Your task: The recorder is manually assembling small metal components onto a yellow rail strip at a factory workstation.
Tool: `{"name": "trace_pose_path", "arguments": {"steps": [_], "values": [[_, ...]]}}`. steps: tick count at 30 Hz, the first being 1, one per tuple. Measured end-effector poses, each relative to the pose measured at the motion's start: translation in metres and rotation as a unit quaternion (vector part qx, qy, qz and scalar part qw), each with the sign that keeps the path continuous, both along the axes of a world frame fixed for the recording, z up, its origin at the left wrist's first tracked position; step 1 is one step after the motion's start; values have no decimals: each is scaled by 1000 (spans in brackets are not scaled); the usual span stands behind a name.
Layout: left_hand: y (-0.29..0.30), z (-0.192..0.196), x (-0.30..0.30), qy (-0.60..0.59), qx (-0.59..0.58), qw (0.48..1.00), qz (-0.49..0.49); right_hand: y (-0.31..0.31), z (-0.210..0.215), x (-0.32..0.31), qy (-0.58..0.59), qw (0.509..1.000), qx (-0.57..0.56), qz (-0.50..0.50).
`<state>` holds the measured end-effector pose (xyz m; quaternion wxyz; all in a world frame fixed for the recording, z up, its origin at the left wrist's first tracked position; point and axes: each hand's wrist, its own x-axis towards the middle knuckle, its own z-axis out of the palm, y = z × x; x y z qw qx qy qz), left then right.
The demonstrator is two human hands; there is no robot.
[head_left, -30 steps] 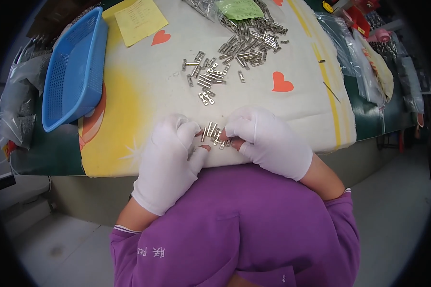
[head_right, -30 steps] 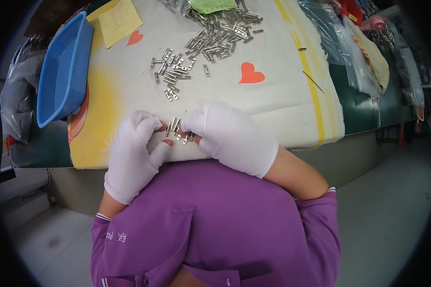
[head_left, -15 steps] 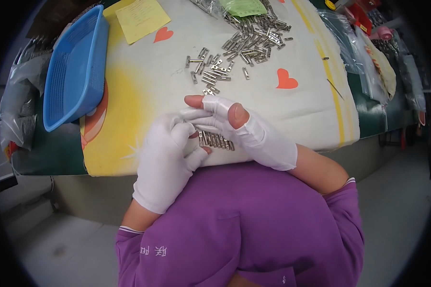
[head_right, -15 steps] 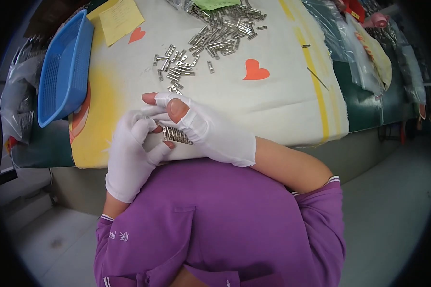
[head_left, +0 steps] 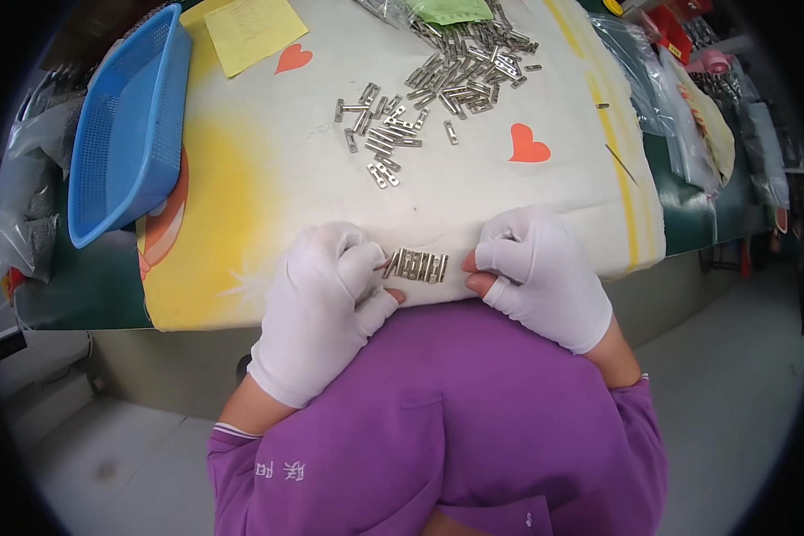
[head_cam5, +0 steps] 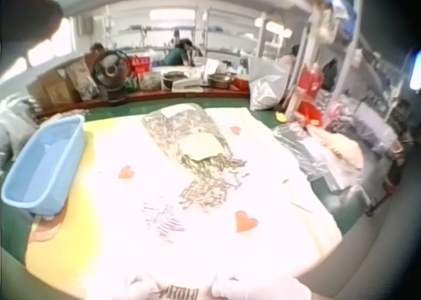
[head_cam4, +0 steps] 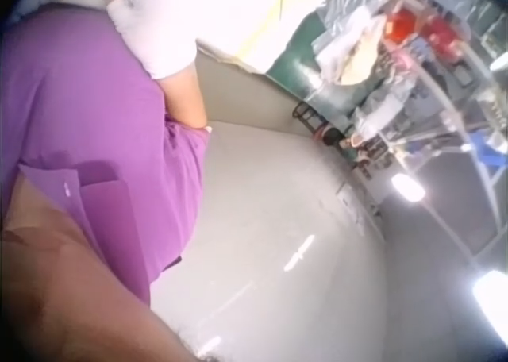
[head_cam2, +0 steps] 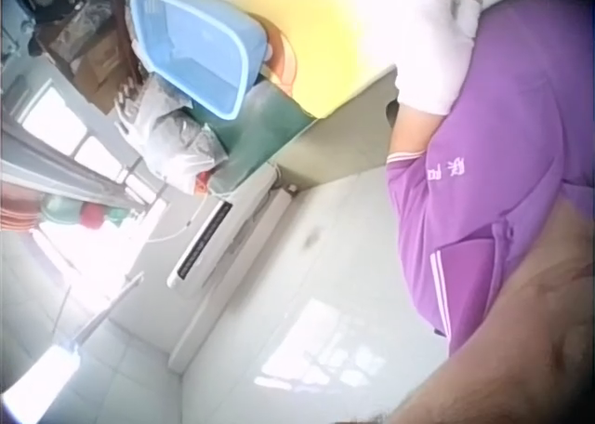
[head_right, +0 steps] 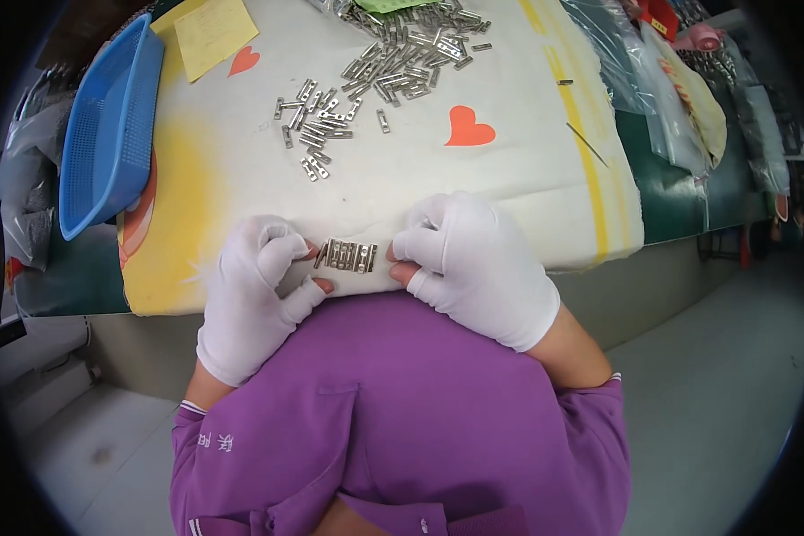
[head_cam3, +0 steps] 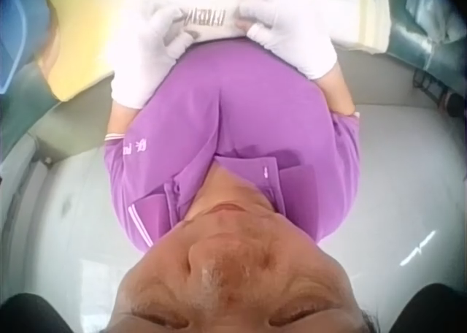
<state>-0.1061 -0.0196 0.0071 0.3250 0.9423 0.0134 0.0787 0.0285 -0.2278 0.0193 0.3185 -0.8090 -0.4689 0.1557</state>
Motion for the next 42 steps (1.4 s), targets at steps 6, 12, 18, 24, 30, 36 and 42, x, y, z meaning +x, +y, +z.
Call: {"name": "trace_pose_path", "arguments": {"steps": [6,12,18,24,30,36,42], "values": [[-2,1,0,-8,24,1000,0,-2,-9,0,-35,998,3,59],[4,-2,-5,-14,27,999,36,17,-15,-3,-114,987,42,107],[11,-2,-15,-17,43,995,86,35,-16,-9,-159,979,47,119],[28,-4,-21,-22,44,991,127,49,-9,-3,-151,974,-5,169],[33,-6,-22,-41,73,984,156,50,1,34,-178,984,20,-7],[31,-9,-11,-58,63,985,150,83,4,34,-90,989,-109,-39],[40,-11,-6,-68,68,986,135,105,-5,34,-64,994,-59,62]]}}
